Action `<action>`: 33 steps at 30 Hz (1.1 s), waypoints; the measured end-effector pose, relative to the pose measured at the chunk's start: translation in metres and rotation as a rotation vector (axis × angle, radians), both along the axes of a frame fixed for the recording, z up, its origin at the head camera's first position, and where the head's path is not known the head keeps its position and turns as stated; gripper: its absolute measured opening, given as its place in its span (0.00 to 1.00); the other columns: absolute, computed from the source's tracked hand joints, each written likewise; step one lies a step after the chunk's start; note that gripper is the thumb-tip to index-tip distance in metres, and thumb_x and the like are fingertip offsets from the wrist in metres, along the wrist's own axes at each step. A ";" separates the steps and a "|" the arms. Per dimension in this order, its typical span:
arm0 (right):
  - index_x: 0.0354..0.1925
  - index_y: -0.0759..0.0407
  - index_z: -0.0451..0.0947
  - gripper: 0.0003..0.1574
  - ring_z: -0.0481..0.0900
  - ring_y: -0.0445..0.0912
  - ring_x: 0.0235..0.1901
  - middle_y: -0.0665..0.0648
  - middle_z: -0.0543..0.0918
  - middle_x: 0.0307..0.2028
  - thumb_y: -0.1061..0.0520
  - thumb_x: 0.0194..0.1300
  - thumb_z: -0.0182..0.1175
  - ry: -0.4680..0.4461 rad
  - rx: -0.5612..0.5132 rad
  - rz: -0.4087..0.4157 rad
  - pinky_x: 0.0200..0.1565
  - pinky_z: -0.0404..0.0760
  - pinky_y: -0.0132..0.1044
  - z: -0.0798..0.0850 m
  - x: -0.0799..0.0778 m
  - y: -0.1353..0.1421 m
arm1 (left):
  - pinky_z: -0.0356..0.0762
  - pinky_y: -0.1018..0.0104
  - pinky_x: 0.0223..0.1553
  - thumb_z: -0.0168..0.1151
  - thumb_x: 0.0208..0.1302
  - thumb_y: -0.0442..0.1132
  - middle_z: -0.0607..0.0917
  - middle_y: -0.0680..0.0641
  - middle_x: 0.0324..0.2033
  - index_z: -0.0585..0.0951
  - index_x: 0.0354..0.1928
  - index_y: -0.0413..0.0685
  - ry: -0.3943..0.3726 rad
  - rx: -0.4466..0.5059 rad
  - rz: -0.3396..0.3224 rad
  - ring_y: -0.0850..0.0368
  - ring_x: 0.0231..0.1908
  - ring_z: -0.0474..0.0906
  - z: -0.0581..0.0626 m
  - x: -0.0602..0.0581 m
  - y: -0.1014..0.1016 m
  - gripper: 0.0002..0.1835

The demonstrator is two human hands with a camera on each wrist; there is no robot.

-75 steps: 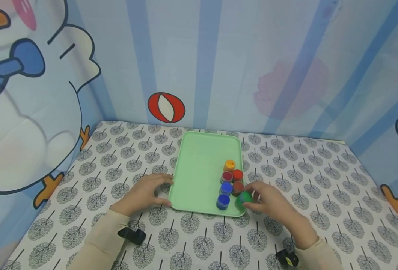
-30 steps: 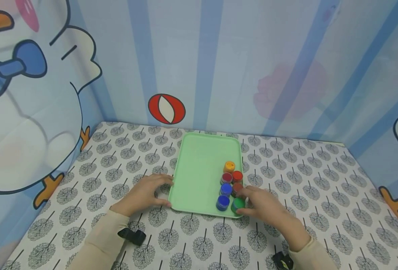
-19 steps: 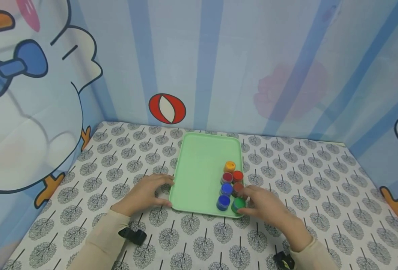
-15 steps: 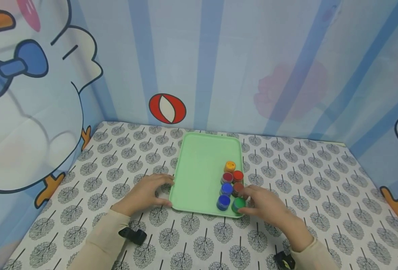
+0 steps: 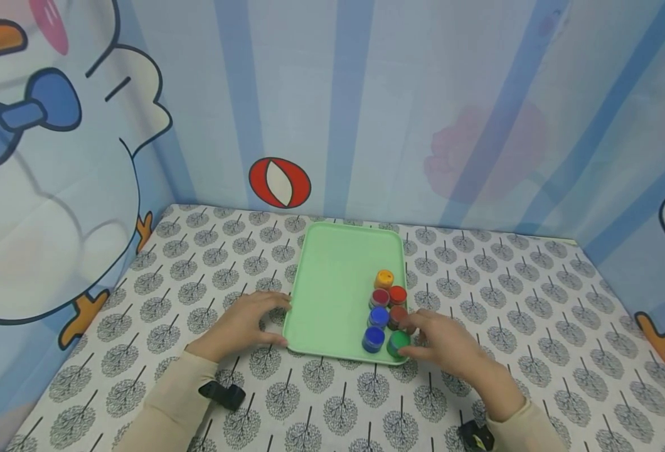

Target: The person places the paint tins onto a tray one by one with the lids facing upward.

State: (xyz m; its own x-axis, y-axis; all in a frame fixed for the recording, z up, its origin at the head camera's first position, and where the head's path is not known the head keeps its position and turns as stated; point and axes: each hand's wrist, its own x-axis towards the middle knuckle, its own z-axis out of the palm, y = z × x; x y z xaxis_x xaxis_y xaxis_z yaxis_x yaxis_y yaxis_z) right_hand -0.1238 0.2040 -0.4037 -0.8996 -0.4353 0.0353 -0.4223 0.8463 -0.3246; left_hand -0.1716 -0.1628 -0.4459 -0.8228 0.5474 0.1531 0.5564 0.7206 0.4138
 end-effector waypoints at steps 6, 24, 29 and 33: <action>0.45 0.54 0.81 0.23 0.77 0.37 0.33 0.47 0.83 0.38 0.46 0.52 0.71 0.009 -0.019 0.008 0.35 0.78 0.28 0.001 0.001 0.002 | 0.66 0.45 0.68 0.74 0.41 0.58 0.78 0.50 0.61 0.79 0.55 0.53 0.004 -0.003 0.002 0.47 0.64 0.71 0.000 0.000 0.000 0.36; 0.46 0.55 0.81 0.21 0.76 0.38 0.32 0.50 0.83 0.37 0.49 0.55 0.69 0.060 -0.115 0.009 0.32 0.77 0.27 -0.003 -0.004 0.007 | 0.66 0.45 0.67 0.74 0.42 0.57 0.78 0.49 0.61 0.79 0.55 0.52 -0.007 -0.011 0.000 0.47 0.63 0.72 -0.006 -0.002 -0.002 0.35; 0.52 0.56 0.78 0.26 0.81 0.50 0.45 0.55 0.83 0.47 0.48 0.57 0.69 0.148 -0.148 -0.022 0.46 0.83 0.44 -0.010 -0.006 0.010 | 0.65 0.44 0.67 0.73 0.43 0.59 0.78 0.49 0.61 0.78 0.56 0.52 -0.032 -0.028 0.013 0.47 0.64 0.71 -0.008 0.003 -0.002 0.37; 0.61 0.57 0.72 0.37 0.73 0.60 0.59 0.63 0.76 0.59 0.46 0.57 0.68 0.171 -0.136 -0.053 0.59 0.75 0.60 -0.015 -0.009 0.014 | 0.64 0.42 0.68 0.70 0.46 0.63 0.74 0.47 0.65 0.77 0.59 0.51 -0.007 -0.074 0.025 0.45 0.65 0.70 -0.009 0.008 -0.001 0.39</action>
